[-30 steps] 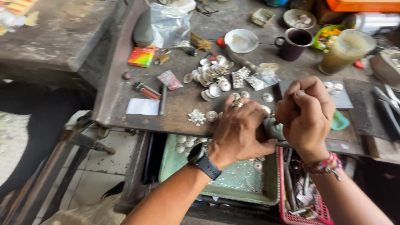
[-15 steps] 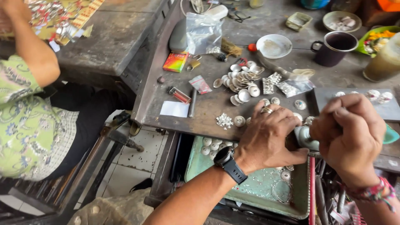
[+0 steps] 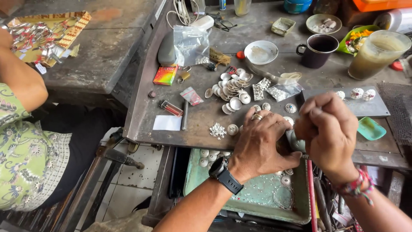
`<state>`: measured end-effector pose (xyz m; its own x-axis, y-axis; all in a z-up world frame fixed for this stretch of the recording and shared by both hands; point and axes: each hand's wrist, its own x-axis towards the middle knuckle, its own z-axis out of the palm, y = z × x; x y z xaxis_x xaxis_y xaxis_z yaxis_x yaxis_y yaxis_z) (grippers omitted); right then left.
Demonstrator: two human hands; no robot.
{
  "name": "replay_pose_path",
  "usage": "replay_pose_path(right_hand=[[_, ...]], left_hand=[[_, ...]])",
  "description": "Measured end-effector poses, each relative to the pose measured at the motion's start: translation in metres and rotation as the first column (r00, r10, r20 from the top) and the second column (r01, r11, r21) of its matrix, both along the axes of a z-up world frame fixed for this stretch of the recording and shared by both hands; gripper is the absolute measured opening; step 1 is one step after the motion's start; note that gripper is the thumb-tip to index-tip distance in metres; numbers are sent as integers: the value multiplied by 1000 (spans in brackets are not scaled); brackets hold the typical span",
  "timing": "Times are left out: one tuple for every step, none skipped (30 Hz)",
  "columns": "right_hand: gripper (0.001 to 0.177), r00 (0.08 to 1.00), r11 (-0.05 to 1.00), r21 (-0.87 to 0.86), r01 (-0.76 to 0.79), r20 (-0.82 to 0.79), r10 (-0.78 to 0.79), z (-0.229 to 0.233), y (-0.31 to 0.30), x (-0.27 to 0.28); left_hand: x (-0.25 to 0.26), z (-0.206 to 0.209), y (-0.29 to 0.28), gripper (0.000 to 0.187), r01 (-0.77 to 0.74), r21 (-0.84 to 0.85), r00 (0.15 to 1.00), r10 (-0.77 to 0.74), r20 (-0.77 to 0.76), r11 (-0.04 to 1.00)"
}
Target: A jeweler uses a hand punch to shape small silver components on a specialized block at a workbench.
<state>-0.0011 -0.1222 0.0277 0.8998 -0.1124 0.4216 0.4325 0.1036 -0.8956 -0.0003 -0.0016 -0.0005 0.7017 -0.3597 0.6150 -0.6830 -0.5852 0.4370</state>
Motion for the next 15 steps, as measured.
replay_pose_path(right_hand=[[11,1000,1000,0,2,3,-2,0,-3,-1],[11,999,998,44,-32,-1,33,-2,-5,-2],[11,998,994,88,-67,-3,68,-4,-8,-4],[11,998,994,86,-66,-11,67,-6,-4,3],[7,1000,991,131,-22,-9,24,-8,-2,10],[4,999,985,168,44,-8,-43,-9,-5,14],[4,998,985,158,68,-15,-67,-7,-2,10],[6,999,992,120,34,-2,-34,-4,-1,8],[8,1000,997,81,-1,9,0,-1,1,6],[8,1000,998,66,20,11,-21,0,-3,4],[9,999,989,136,-54,8,53,0,-7,2],[10,991,968,210,-135,8,136,0,-8,-1],[10,992,972,199,-124,6,125,-4,-8,8],[10,996,974,216,-74,64,61,-10,-8,15],[14,993,972,235,-24,121,-5,-15,-7,22]], left_hand=[[1,1,0,38,2,0,1000,-2,3,1000],[1,1,0,39,6,2,1000,-6,2,1000],[0,0,0,39,9,3,1000,-9,1,1000],[0,0,2,39,9,0,1000,-9,-7,1000],[1,0,4,42,13,6,1000,-13,-6,1000],[1,-1,0,44,41,6,999,-41,-4,999],[-1,1,2,44,64,-4,998,-64,-11,998],[1,2,1,39,51,-5,999,-51,3,999],[2,4,1,34,38,-7,999,-37,17,999],[3,4,0,34,59,-22,998,-58,21,998],[4,4,0,38,55,0,998,-55,13,998],[4,3,2,42,42,25,999,-42,2,999],[6,1,0,42,53,13,999,-53,2,998],[6,-2,0,41,53,-14,998,-54,-37,998],[6,-5,0,40,53,-41,996,-56,-76,998]])
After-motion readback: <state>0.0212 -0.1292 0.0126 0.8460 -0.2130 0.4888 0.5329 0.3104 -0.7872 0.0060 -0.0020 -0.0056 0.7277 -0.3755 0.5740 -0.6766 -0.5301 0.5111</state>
